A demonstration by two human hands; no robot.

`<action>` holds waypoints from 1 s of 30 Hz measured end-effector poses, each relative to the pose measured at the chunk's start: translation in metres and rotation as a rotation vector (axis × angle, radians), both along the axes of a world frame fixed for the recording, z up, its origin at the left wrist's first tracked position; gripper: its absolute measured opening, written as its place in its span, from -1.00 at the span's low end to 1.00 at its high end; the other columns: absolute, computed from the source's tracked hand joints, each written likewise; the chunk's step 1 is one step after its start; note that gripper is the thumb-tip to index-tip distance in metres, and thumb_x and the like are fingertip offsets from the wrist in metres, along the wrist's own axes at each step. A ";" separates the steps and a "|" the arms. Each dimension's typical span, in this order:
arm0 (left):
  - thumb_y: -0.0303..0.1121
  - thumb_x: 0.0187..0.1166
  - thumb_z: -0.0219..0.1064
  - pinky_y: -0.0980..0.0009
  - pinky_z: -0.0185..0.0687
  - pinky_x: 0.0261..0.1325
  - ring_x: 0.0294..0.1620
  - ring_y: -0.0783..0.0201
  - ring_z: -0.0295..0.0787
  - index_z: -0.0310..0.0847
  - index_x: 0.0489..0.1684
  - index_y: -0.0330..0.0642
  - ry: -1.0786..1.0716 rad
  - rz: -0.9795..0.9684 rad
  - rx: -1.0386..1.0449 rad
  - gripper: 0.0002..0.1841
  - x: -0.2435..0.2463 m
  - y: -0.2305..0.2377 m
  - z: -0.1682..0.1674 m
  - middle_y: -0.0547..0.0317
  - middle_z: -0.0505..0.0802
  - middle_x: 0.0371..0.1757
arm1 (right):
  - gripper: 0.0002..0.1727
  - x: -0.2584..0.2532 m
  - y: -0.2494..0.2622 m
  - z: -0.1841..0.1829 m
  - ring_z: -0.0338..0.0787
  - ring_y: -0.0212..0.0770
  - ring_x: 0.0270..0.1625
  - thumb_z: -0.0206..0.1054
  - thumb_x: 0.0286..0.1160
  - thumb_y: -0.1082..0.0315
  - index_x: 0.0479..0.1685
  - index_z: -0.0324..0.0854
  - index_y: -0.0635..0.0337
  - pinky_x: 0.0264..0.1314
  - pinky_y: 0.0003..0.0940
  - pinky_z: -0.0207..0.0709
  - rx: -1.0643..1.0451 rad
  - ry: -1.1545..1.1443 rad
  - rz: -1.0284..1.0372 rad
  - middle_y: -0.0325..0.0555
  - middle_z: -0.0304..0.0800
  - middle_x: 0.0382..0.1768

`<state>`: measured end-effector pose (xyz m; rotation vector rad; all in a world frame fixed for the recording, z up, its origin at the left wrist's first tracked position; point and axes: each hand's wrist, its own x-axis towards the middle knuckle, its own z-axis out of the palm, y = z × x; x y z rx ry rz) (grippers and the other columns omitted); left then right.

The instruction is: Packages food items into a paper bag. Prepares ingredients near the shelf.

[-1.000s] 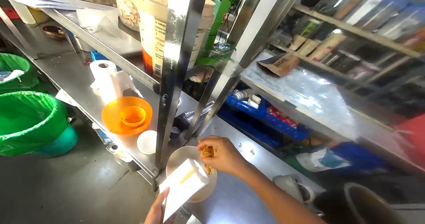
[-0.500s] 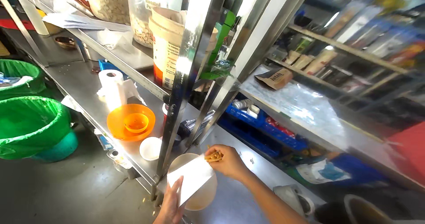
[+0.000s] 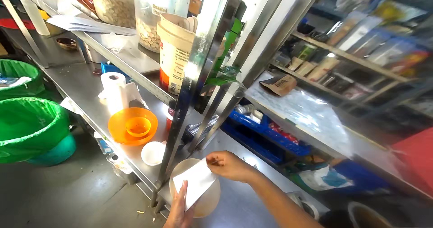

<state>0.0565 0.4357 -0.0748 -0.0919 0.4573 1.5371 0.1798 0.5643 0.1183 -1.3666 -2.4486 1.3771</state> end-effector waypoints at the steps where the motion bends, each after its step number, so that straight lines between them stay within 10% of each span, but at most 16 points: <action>1: -0.08 0.78 0.20 0.01 0.79 0.28 0.23 -0.11 0.83 0.09 0.70 -0.20 -0.036 -0.021 0.028 -0.37 -0.003 -0.002 -0.001 -0.29 0.75 0.31 | -0.74 -0.004 -0.005 0.008 0.85 -0.29 0.05 0.29 0.70 0.27 0.16 0.71 0.22 0.23 -0.25 0.72 0.002 -0.019 0.039 -0.06 0.85 0.03; 5: 0.01 0.45 0.55 0.17 0.85 0.19 0.10 0.01 0.91 0.51 0.39 -0.23 -0.250 -0.134 0.160 -0.35 -0.018 -0.018 -0.003 -0.22 0.85 0.16 | -0.69 -0.018 -0.035 0.045 0.85 -0.38 -0.02 0.12 0.82 0.26 0.31 0.70 0.03 0.15 -0.35 0.74 0.028 -0.041 0.179 -0.20 0.85 0.08; 10: 0.11 0.48 0.47 0.27 0.87 0.04 -0.02 0.07 0.93 0.68 0.26 -0.22 -0.336 -0.182 0.294 -0.40 -0.038 -0.038 -0.011 -0.20 0.87 0.10 | -0.79 -0.008 -0.039 0.043 0.89 -0.30 -0.14 0.31 0.64 0.39 0.12 0.77 0.09 -0.15 -0.31 0.85 0.369 0.390 0.058 -0.23 0.90 0.00; 13: 0.10 0.42 0.52 0.24 0.87 0.11 0.06 0.08 0.92 0.74 0.22 -0.18 -0.276 -0.127 0.338 -0.42 -0.053 -0.057 -0.011 -0.15 0.89 0.12 | -0.68 0.010 -0.018 -0.015 0.90 -0.17 -0.05 0.48 0.49 0.31 0.19 0.69 0.12 -0.07 -0.14 0.86 0.449 0.201 -0.113 -0.11 0.84 0.07; 16: 0.04 0.43 0.53 0.16 0.83 0.22 0.15 0.08 0.90 0.77 0.22 -0.12 -0.188 -0.062 0.349 -0.48 -0.068 -0.079 -0.014 -0.09 0.90 0.15 | -0.12 0.012 -0.021 -0.104 0.73 0.14 0.35 0.69 0.18 0.05 0.58 0.50 0.21 0.44 0.17 0.57 0.212 -0.283 0.015 0.19 0.70 0.35; 19: 0.00 0.44 0.53 0.24 0.87 0.08 0.05 0.09 0.94 0.78 0.18 -0.15 -0.232 -0.012 0.291 -0.51 -0.078 -0.094 -0.025 -0.13 0.91 0.10 | 0.20 -0.003 -0.026 -0.177 0.60 0.28 0.47 0.78 -0.12 -0.14 0.62 0.33 0.36 0.49 0.22 0.49 0.133 -0.544 0.065 0.35 0.52 0.47; 24: -0.01 0.51 0.48 0.25 0.86 0.14 0.09 0.11 0.93 0.77 0.21 -0.14 -0.178 0.052 0.250 -0.54 -0.092 -0.119 -0.034 -0.12 0.91 0.13 | -0.32 -0.015 -0.036 -0.216 0.69 0.17 0.37 0.56 0.25 0.18 0.44 0.60 0.26 0.47 0.09 0.55 0.224 -0.255 -0.020 0.25 0.67 0.33; 27: 0.04 0.50 0.47 0.19 0.80 0.27 0.18 0.11 0.90 0.79 0.23 -0.10 -0.129 0.014 0.287 -0.51 -0.099 -0.134 -0.049 -0.06 0.91 0.17 | -0.10 -0.018 -0.028 -0.223 0.54 0.18 0.55 0.67 0.11 0.07 0.64 0.51 -0.03 0.56 0.16 0.46 0.275 -0.154 0.103 0.19 0.50 0.56; 30: 0.11 0.46 0.48 0.11 0.67 0.46 0.38 0.11 0.77 0.60 0.55 0.01 -0.134 -0.060 0.418 -0.33 -0.099 -0.136 -0.056 -0.01 0.81 0.38 | -0.25 -0.022 -0.026 -0.231 0.37 0.12 0.73 0.49 0.43 0.06 0.71 0.44 -0.10 0.73 0.11 0.29 0.284 -0.220 0.305 0.06 0.37 0.72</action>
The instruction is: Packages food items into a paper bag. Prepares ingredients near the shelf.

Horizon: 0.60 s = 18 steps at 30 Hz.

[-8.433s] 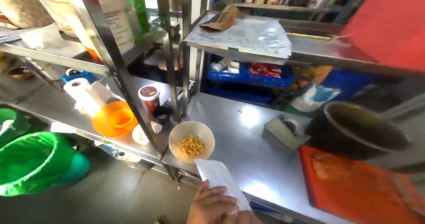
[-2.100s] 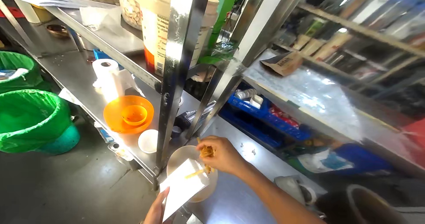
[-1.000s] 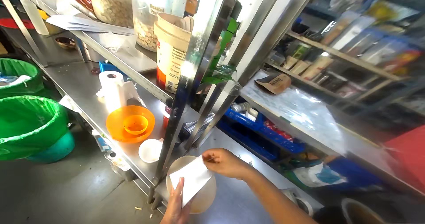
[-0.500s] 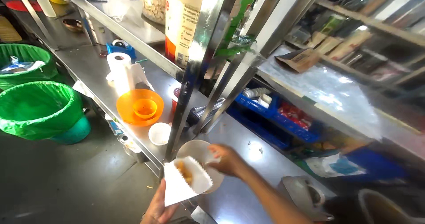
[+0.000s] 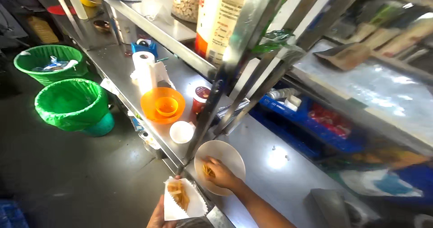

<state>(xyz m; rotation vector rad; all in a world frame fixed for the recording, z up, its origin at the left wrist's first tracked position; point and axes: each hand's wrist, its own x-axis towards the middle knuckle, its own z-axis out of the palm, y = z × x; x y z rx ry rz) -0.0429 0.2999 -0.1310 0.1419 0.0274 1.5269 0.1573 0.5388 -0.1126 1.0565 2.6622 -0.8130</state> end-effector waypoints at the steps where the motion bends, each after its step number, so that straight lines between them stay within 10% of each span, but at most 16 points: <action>1: 0.08 0.45 0.49 0.09 0.65 0.49 0.42 0.11 0.75 0.53 0.63 0.03 -0.030 -0.016 0.044 -0.29 0.000 0.002 0.000 -0.01 0.78 0.43 | -0.34 -0.002 -0.002 -0.003 0.38 0.08 0.73 0.42 0.52 0.12 0.68 0.48 -0.07 0.76 0.07 0.26 0.029 -0.017 0.048 0.01 0.42 0.70; 11: -0.16 0.58 0.42 0.17 0.61 0.53 0.46 0.12 0.72 0.39 0.73 -0.08 -0.183 -0.129 0.169 -0.33 -0.005 0.009 -0.015 -0.03 0.72 0.52 | -0.71 -0.016 -0.023 0.001 0.70 0.13 0.37 0.19 0.62 0.43 0.13 0.79 0.17 0.47 0.03 0.58 0.148 -0.174 0.110 0.15 0.74 0.25; 18: -0.19 0.56 0.43 0.13 0.59 0.54 0.46 0.09 0.71 0.33 0.77 -0.05 -0.181 -0.212 0.133 -0.29 -0.009 0.022 -0.026 -0.06 0.70 0.52 | -0.81 0.006 0.002 0.021 0.90 -0.19 -0.08 0.50 0.40 0.30 -0.09 0.87 0.14 0.13 -0.09 0.78 -0.157 0.164 -0.493 -0.09 0.93 -0.15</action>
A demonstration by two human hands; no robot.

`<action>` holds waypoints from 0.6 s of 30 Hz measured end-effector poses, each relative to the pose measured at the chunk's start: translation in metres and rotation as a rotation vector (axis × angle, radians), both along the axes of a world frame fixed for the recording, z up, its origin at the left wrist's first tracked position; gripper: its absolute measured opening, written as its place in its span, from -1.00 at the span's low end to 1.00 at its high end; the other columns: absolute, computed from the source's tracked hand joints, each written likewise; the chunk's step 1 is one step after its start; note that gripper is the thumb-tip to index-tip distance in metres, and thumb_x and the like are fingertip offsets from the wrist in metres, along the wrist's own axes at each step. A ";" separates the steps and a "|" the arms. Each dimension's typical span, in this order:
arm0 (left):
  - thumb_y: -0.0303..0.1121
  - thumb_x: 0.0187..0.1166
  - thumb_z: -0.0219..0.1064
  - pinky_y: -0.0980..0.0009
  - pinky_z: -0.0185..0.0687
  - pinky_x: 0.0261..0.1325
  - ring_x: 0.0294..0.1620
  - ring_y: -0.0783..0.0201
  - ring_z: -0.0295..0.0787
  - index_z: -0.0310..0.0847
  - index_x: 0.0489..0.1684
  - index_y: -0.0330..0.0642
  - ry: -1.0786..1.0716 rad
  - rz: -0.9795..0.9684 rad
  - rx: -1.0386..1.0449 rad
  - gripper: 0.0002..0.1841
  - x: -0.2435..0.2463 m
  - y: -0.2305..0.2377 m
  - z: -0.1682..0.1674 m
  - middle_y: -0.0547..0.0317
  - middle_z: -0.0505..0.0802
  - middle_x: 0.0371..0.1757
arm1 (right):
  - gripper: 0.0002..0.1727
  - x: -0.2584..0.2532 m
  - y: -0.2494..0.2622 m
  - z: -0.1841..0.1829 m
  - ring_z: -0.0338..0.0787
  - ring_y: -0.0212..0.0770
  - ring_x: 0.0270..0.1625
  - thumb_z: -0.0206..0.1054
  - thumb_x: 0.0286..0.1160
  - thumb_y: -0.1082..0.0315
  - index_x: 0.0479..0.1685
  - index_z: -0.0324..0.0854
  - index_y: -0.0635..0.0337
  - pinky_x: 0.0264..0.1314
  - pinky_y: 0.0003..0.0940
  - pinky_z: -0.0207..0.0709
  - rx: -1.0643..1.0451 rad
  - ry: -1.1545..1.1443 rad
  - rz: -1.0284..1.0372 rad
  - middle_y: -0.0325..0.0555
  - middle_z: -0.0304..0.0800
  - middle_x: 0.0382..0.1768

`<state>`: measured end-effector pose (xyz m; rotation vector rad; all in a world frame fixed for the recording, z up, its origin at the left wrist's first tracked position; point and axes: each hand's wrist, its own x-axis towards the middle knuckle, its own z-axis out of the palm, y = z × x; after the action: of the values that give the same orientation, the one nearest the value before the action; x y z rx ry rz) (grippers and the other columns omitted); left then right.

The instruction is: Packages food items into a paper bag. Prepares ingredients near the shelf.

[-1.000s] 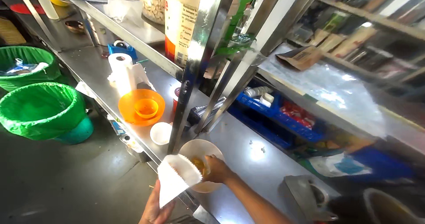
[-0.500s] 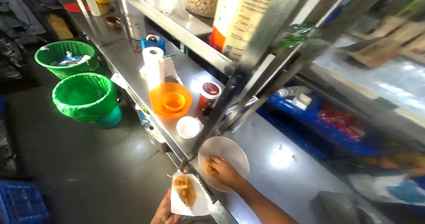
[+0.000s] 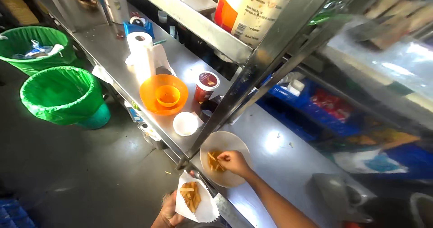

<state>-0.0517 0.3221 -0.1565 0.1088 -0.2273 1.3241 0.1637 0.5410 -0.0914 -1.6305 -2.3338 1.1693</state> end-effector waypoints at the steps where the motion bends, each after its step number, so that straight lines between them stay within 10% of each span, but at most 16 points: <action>1: -0.16 0.57 0.42 0.11 0.60 0.53 0.46 0.07 0.71 0.35 0.75 -0.04 0.008 -0.017 -0.012 -0.30 0.000 0.002 -0.004 -0.06 0.71 0.51 | -0.80 0.003 0.002 0.005 0.90 -0.19 -0.18 0.55 0.37 0.34 -0.09 0.85 0.20 0.02 -0.13 0.81 -0.095 0.103 -0.125 -0.06 0.92 -0.19; 6: -0.03 0.61 0.40 0.16 0.79 0.30 0.25 0.03 0.86 0.70 0.38 -0.17 0.016 -0.133 -0.152 -0.50 0.001 0.010 -0.019 -0.13 0.85 0.28 | -0.84 0.001 -0.013 0.096 0.86 -0.20 -0.07 0.46 0.42 0.55 -0.07 0.77 0.27 0.01 -0.27 0.79 -0.327 0.583 -0.480 -0.03 0.88 -0.03; 11: -0.12 0.53 0.50 0.14 0.85 0.18 0.15 0.00 0.91 0.64 0.32 -0.11 0.098 -0.130 -0.345 -0.54 0.014 0.027 0.023 -0.16 0.87 0.19 | -0.83 -0.007 -0.062 0.188 0.83 -0.29 -0.25 0.50 0.32 0.51 -0.14 0.86 0.14 -0.17 -0.38 0.77 -0.256 0.815 -0.352 -0.01 0.90 -0.12; 18: -0.08 0.56 0.44 0.15 0.82 0.24 0.19 0.06 0.89 0.67 0.36 -0.06 0.111 -0.285 -0.208 -0.55 0.040 0.052 0.061 -0.08 0.88 0.21 | -0.79 -0.010 -0.131 0.212 0.89 -0.37 0.09 0.44 0.54 0.28 0.08 0.83 -0.04 -0.01 -0.38 0.90 0.244 0.310 -0.210 -0.30 0.86 0.18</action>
<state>-0.0121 0.3740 -0.0960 -0.0260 -0.0085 1.0475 0.1533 0.4099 0.1202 -1.4507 -1.9729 0.9702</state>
